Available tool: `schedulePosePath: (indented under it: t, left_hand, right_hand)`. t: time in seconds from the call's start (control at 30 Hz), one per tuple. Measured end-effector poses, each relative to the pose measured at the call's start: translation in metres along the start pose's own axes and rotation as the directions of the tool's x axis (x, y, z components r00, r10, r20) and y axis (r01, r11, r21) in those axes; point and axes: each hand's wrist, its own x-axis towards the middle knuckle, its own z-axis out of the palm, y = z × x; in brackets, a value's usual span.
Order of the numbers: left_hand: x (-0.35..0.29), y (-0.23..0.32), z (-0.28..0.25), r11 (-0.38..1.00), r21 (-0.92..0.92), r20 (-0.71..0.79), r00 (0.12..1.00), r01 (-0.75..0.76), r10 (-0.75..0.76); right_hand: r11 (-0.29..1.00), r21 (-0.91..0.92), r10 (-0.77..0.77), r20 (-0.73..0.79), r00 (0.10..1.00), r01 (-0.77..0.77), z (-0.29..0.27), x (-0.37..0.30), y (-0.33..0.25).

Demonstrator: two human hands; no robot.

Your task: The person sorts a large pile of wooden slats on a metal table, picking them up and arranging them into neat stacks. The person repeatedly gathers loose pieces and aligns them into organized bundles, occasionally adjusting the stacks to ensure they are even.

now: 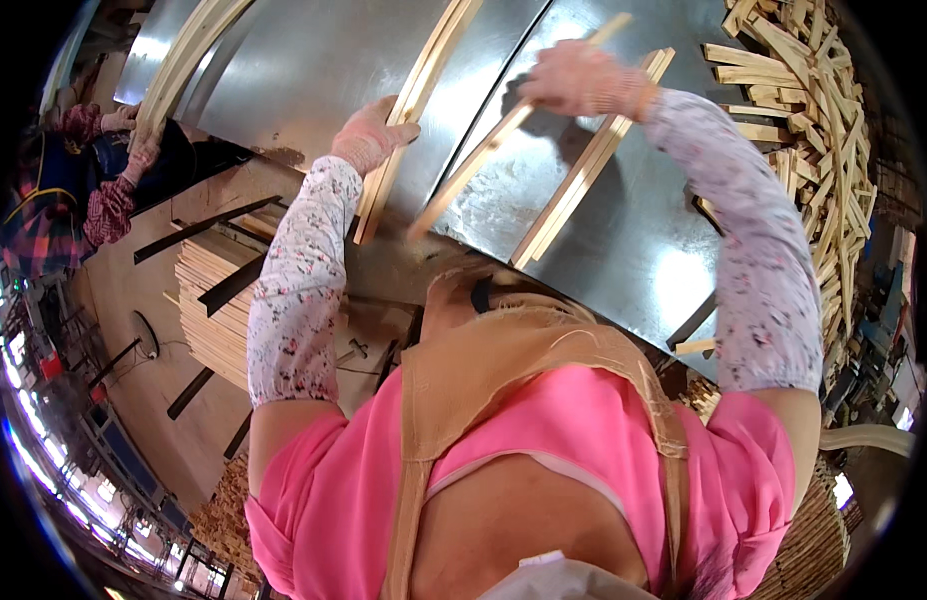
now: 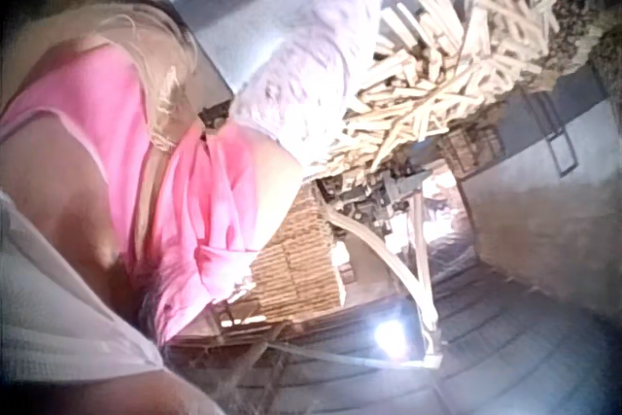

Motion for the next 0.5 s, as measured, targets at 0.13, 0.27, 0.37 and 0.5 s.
schedulePosePath:
  t: [0.13, 0.27, 0.37, 0.5]
  left_hand:
    - [-0.020, 0.041, 0.003, 0.987, 0.075, -0.060, 0.988, -0.140, 0.145]
    - [-0.032, -0.040, 0.072, 0.960, 0.223, -0.567, 0.779, -0.168, 0.267]
    - [-0.040, -0.051, 0.064, 0.967, 0.183, -0.485, 0.839, -0.176, 0.245]
    - [-0.064, 0.028, 0.038, 0.936, 0.306, -0.330, 0.942, 0.173, -0.067]
  right_hand:
    - [0.988, 0.155, 0.016, -0.041, 0.999, -0.010, 0.033, 0.076, -0.018]
    - [0.940, 0.263, 0.325, -0.488, 0.810, -0.218, 0.068, 0.126, -0.077]
    - [0.766, 0.603, 0.551, -0.435, 0.712, -0.224, 0.046, 0.032, -0.093]
    - [0.287, 0.720, 0.938, -0.344, 0.035, -0.632, 0.108, -0.207, -0.112]
